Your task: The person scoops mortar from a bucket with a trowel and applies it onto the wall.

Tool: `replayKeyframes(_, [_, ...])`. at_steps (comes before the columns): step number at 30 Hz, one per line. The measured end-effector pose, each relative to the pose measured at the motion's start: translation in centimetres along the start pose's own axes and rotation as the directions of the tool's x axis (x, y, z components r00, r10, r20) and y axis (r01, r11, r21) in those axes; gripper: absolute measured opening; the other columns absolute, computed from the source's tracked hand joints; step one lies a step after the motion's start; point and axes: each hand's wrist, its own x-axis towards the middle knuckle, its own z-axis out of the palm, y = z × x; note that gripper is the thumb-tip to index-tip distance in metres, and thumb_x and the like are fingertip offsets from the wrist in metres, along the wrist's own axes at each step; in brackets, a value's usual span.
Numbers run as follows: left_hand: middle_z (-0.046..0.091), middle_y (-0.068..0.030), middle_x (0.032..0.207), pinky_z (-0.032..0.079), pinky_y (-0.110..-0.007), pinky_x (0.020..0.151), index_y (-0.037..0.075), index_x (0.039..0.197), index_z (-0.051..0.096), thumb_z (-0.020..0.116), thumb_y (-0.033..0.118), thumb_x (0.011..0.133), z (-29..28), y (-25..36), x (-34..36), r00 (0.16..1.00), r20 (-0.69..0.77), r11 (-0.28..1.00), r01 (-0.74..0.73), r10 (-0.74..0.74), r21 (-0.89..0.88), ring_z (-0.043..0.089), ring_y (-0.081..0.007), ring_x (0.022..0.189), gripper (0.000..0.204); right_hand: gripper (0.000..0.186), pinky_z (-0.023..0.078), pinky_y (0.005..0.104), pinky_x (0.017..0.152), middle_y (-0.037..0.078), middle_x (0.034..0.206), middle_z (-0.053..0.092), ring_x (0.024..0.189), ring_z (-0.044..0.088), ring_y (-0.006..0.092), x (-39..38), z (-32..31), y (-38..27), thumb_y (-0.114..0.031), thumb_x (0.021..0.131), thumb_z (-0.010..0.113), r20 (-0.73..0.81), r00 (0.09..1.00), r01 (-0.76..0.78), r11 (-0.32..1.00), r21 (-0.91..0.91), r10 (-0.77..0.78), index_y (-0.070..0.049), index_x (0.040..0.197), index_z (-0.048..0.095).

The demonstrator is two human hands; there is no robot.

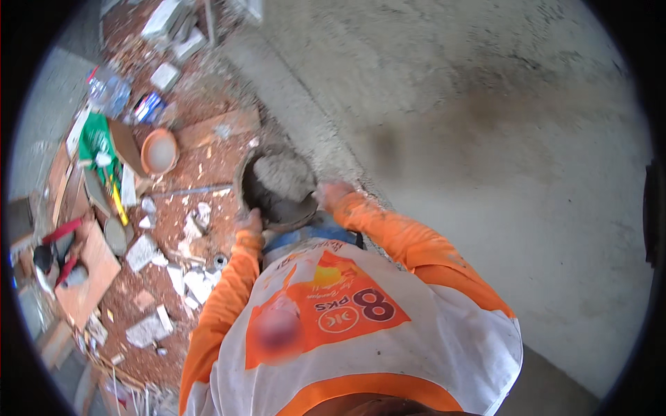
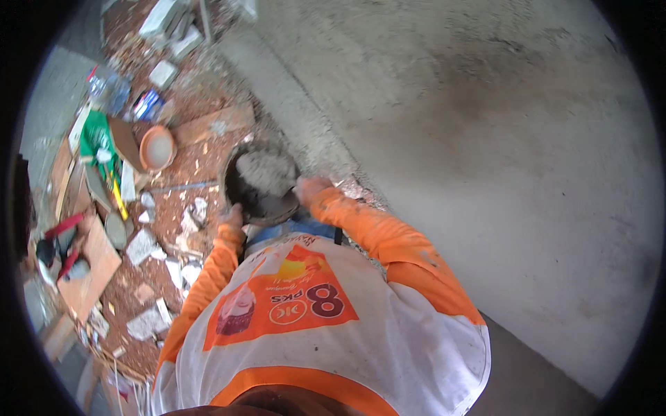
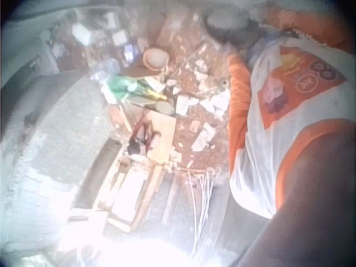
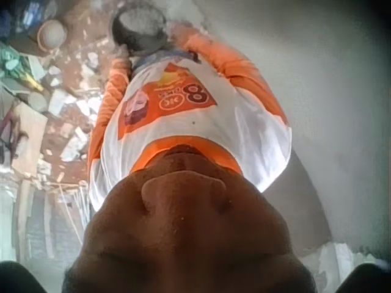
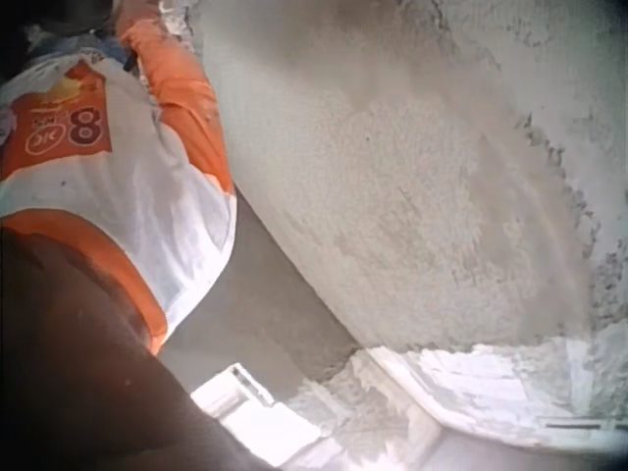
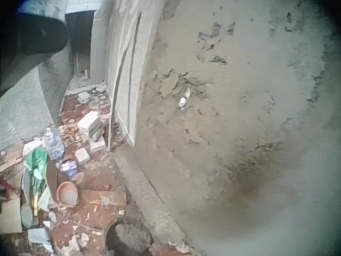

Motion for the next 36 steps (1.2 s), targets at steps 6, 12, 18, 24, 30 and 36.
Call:
replayKeyframes(6, [0.059, -0.0215, 0.089, 0.048, -0.033, 0.073, -0.007, 0.098, 0.05, 0.065, 0.023, 0.068, -0.5, -6.0, 4.5, 0.335, 0.408, 0.103, -0.863, 0.849, 0.495, 0.059, -0.0269, 0.08, 0.045, 0.034, 0.045, 0.0417, 0.07, 0.015, 0.083, 0.06, 0.078, 0.056, 0.0357, -4.7, -12.4, -4.5, -0.039, 0.076, 0.056, 0.185, 0.829, 0.435, 0.816, 0.381, -0.528, -0.006, 0.086, 0.058])
replayKeyframes(12, [0.058, -0.0206, 0.089, 0.041, -0.034, 0.079, -0.005, 0.086, 0.055, 0.061, 0.032, 0.061, -0.6, 1.3, 1.3, 0.993, -0.001, 0.922, 0.113, -0.121, 0.372, 0.055, -0.0294, 0.088, 0.044, 0.041, 0.042, 0.0369, 0.082, 0.011, 0.097, 0.06, 0.091, 0.055, 0.0228, -3.4, -24.9, 7.7, -0.041, 0.08, 0.051, 0.1, 0.942, -0.333, 0.858, 0.391, 0.321, -0.008, 0.104, 0.058])
replayKeyframes(18, [0.062, -0.0181, 0.087, 0.046, -0.035, 0.069, -0.007, 0.091, 0.056, 0.062, 0.027, 0.068, -0.8, 1.6, 1.2, 0.991, -0.028, 0.976, 0.131, -0.128, 0.174, 0.06, -0.0283, 0.078, 0.042, 0.025, 0.04, 0.0316, 0.052, 0.008, 0.057, 0.051, 0.052, 0.042, 0.0168, -10.1, -28.9, 8.7, -0.026, 0.079, 0.058, -0.752, 0.603, 0.048, 0.928, 0.368, 0.267, -0.002, 0.073, 0.057])
replayKeyframes(24, [0.062, -0.0191, 0.08, 0.045, -0.038, 0.07, -0.006, 0.086, 0.059, 0.063, 0.033, 0.064, -0.9, 9.8, -1.7, 0.998, 0.048, 0.985, 0.027, -0.036, 0.171, 0.06, -0.0303, 0.078, 0.045, 0.028, 0.044, 0.0433, 0.073, 0.022, 0.095, 0.057, 0.087, 0.056, 0.0357, -3.2, -16.8, 5.4, -0.022, 0.079, 0.048, -0.076, 0.996, -0.026, 0.991, 0.13, 0.036, -0.004, 0.1, 0.051])
replayKeyframes(30, [0.062, -0.0206, 0.08, 0.045, -0.04, 0.072, -0.006, 0.087, 0.059, 0.066, 0.035, 0.061, -2.2, 17.1, -7.2, 0.952, 0.037, 0.953, -0.302, 0.302, -0.015, 0.06, -0.0322, 0.078, 0.048, 0.026, 0.044, 0.0427, 0.081, 0.018, 0.104, 0.055, 0.094, 0.054, 0.0351, 3.0, -10.5, 2.8, -0.016, 0.08, 0.045, -0.02, 0.998, 0.052, 0.974, -0.222, -0.058, -0.005, 0.103, 0.051])
replayKeyframes(36, [0.061, -0.0216, 0.085, 0.046, -0.036, 0.075, -0.004, 0.095, 0.054, 0.063, 0.021, 0.059, 1.5, 9.7, -4.6, 0.986, -0.062, 0.988, -0.154, 0.152, -0.015, 0.059, -0.0337, 0.083, 0.045, 0.018, 0.045, 0.0408, 0.078, 0.016, 0.1, 0.056, 0.092, 0.055, 0.0331, 0.2, -5.8, 0.1, -0.011, 0.077, 0.048, 0.316, 0.935, 0.225, 0.957, -0.183, -0.159, -0.009, 0.093, 0.056])
